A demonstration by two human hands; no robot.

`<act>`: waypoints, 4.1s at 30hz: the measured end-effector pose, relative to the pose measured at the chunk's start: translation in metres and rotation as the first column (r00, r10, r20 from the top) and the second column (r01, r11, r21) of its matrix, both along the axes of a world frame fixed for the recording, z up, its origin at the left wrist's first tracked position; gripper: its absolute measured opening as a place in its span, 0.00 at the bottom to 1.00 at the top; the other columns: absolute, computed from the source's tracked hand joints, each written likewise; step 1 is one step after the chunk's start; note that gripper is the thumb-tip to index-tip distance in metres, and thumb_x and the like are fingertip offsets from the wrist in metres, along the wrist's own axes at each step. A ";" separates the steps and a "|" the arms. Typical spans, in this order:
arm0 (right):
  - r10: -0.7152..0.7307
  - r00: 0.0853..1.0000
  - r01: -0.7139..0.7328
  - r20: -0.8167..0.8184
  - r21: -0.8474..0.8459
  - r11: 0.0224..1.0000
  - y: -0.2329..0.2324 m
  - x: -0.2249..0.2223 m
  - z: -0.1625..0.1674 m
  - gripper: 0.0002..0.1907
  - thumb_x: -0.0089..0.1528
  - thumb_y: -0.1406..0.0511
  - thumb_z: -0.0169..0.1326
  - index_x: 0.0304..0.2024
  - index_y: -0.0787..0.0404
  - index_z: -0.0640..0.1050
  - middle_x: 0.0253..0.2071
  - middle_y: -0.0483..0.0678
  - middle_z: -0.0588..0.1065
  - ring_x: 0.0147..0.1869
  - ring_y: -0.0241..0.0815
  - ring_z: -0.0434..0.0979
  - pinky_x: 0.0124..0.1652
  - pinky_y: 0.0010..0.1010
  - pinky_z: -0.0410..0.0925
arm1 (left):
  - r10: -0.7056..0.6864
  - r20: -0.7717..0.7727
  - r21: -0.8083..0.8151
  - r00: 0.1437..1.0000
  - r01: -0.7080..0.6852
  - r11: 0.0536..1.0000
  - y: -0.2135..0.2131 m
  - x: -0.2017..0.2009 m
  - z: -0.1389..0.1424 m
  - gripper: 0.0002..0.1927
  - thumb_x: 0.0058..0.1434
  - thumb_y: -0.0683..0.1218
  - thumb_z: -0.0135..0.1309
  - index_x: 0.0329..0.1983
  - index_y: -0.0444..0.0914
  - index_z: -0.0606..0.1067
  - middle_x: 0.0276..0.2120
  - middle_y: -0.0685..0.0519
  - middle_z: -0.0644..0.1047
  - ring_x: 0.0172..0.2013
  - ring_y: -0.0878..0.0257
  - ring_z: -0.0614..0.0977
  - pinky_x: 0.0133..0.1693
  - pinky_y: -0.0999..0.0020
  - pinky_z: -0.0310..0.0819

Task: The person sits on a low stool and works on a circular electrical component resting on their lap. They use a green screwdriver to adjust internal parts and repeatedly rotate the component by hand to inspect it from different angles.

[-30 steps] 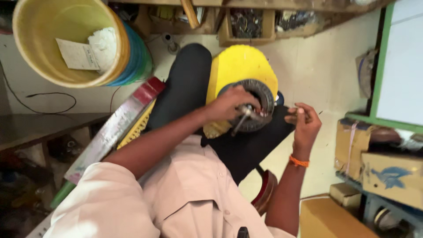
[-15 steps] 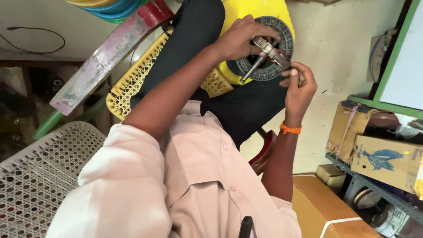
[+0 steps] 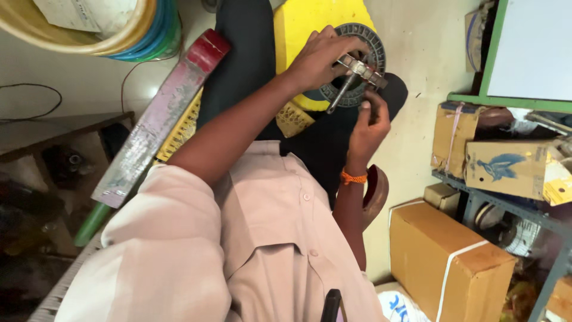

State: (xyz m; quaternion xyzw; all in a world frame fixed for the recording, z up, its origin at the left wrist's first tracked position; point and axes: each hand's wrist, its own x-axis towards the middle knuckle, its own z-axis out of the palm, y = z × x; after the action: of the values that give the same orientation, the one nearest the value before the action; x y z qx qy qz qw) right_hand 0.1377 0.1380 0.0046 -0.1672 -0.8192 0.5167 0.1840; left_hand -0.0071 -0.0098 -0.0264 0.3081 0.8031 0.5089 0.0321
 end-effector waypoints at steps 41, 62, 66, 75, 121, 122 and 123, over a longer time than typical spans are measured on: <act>0.240 0.931 -0.327 0.276 0.334 0.884 -0.005 -0.001 0.091 0.04 0.65 0.70 0.60 0.43 0.64 0.83 0.27 0.39 0.72 0.28 0.27 0.60 0.28 0.25 0.55 | 0.100 -0.017 0.283 0.995 -0.091 0.955 -0.020 0.064 -0.003 0.07 0.63 0.45 0.65 0.41 0.41 0.80 0.39 0.56 0.80 0.40 0.60 0.82 0.43 0.63 0.75; 0.408 0.848 -0.502 0.339 0.264 0.824 0.041 -0.110 0.078 0.03 0.67 0.70 0.63 0.41 0.66 0.83 0.22 0.37 0.66 0.26 0.26 0.59 0.26 0.24 0.52 | -0.099 0.837 0.469 0.538 -0.612 0.637 0.036 0.084 0.008 0.08 0.63 0.45 0.60 0.42 0.35 0.80 0.35 0.54 0.83 0.21 0.70 0.77 0.22 0.74 0.70; 0.361 0.858 -0.466 0.366 0.256 0.847 0.057 -0.116 0.062 0.04 0.66 0.70 0.64 0.40 0.66 0.83 0.23 0.37 0.69 0.26 0.25 0.61 0.25 0.23 0.55 | -0.009 0.886 0.345 0.463 -0.646 0.681 0.045 0.086 0.006 0.09 0.63 0.45 0.60 0.41 0.35 0.80 0.31 0.53 0.83 0.20 0.66 0.79 0.21 0.74 0.70; 0.242 0.925 -0.320 0.292 0.260 0.911 0.103 -0.110 0.036 0.04 0.64 0.71 0.65 0.39 0.68 0.83 0.27 0.39 0.73 0.30 0.26 0.64 0.31 0.22 0.58 | 0.343 0.755 0.132 0.558 -0.643 0.755 0.058 0.074 0.026 0.09 0.64 0.46 0.62 0.42 0.35 0.80 0.29 0.52 0.83 0.30 0.59 0.84 0.36 0.62 0.76; 0.131 0.978 -0.174 0.162 0.291 0.941 -0.006 0.005 0.034 0.03 0.66 0.73 0.61 0.42 0.65 0.80 0.25 0.42 0.68 0.28 0.30 0.56 0.29 0.25 0.54 | -0.116 -0.746 -0.097 0.655 0.066 0.993 -0.027 0.020 0.035 0.10 0.57 0.46 0.59 0.43 0.49 0.81 0.59 0.59 0.73 0.59 0.59 0.70 0.55 0.61 0.66; 0.144 0.974 -0.190 0.175 0.286 0.939 -0.005 0.006 0.039 0.03 0.65 0.72 0.62 0.42 0.65 0.81 0.25 0.42 0.68 0.28 0.31 0.57 0.29 0.25 0.55 | -0.107 -0.759 -0.093 0.643 0.055 0.994 -0.028 0.024 0.032 0.08 0.57 0.47 0.59 0.40 0.49 0.81 0.58 0.60 0.74 0.59 0.59 0.70 0.54 0.61 0.66; 0.157 0.969 -0.206 0.189 0.280 0.937 -0.005 0.007 0.045 0.04 0.65 0.72 0.63 0.42 0.64 0.81 0.25 0.43 0.69 0.28 0.31 0.58 0.30 0.26 0.55 | -0.096 -0.771 -0.088 0.630 0.045 0.995 -0.029 0.027 0.029 0.07 0.56 0.48 0.58 0.38 0.49 0.81 0.58 0.61 0.74 0.59 0.60 0.69 0.53 0.61 0.65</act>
State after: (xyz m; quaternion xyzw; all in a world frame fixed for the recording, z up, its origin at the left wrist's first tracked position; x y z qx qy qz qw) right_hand 0.1445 0.1333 0.0491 -0.1028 -0.9120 0.3867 0.0906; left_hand 0.0194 -0.0387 0.0029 0.5265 0.7416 0.3018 -0.2859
